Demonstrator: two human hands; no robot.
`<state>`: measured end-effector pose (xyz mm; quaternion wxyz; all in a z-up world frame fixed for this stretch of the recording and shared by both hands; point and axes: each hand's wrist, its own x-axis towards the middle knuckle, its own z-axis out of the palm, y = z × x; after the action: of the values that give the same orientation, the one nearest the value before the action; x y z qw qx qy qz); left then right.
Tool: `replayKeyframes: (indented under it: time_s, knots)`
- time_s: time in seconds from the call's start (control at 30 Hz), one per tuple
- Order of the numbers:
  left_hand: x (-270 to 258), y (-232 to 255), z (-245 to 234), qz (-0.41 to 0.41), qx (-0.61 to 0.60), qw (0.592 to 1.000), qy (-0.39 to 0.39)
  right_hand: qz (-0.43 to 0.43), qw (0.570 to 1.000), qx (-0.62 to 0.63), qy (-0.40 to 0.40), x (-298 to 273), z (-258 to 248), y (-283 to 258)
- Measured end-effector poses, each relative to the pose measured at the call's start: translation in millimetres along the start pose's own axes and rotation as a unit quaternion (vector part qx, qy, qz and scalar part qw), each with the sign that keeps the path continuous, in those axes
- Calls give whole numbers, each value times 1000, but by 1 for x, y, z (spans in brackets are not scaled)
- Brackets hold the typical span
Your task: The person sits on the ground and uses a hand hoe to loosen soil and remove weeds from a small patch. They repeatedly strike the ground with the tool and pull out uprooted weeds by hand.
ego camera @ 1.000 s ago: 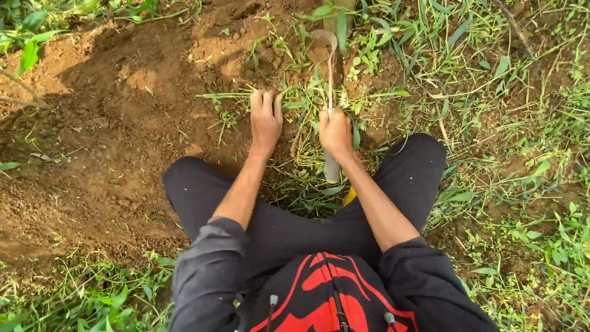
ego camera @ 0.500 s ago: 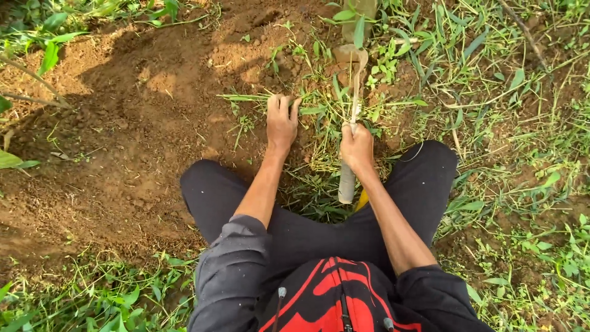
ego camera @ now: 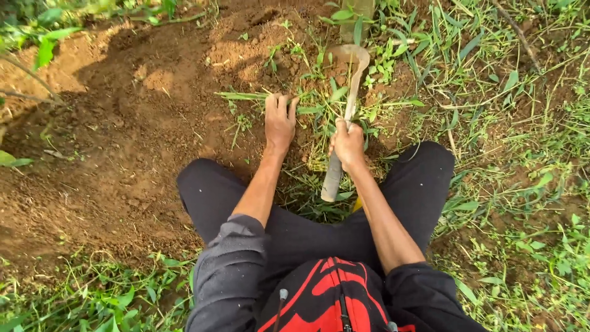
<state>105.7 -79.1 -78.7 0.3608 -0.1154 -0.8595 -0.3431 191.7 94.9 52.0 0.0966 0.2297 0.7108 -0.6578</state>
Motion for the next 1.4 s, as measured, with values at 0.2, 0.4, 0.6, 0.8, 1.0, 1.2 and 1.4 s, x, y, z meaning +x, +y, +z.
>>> replayKeyframes:
  time_s: [0.2, 0.4, 0.6, 0.8, 1.0, 1.2, 1.4]
  knots:
    - [-3, -7, 5, 30, 35, 999, 20, 16, 997, 79, -7, 1, 25, -7]
    - [-10, -18, 15, 52, 48, 997, 29, 51, 997, 57, 8, -6, 0, 5]
    - [12, 15, -8, 72, 230, 970, 42, -221, 954, -198, 39, 33, -4, 23]
    - [51, 67, -5, 150, 144, 978, 1, -291, 930, -207, 85, 4, -27, -22]
    - [112, 69, 19, 80, 227, 871, -427, -108, 967, -225, 52, 24, -75, -32]
    - [31, 38, 20, 57, 115, 972, -196, -288, 932, -199, 90, 34, -64, -40]
    - [25, 42, 22, 36, 76, 991, -109, -243, 869, -431, 2, 65, -79, 10]
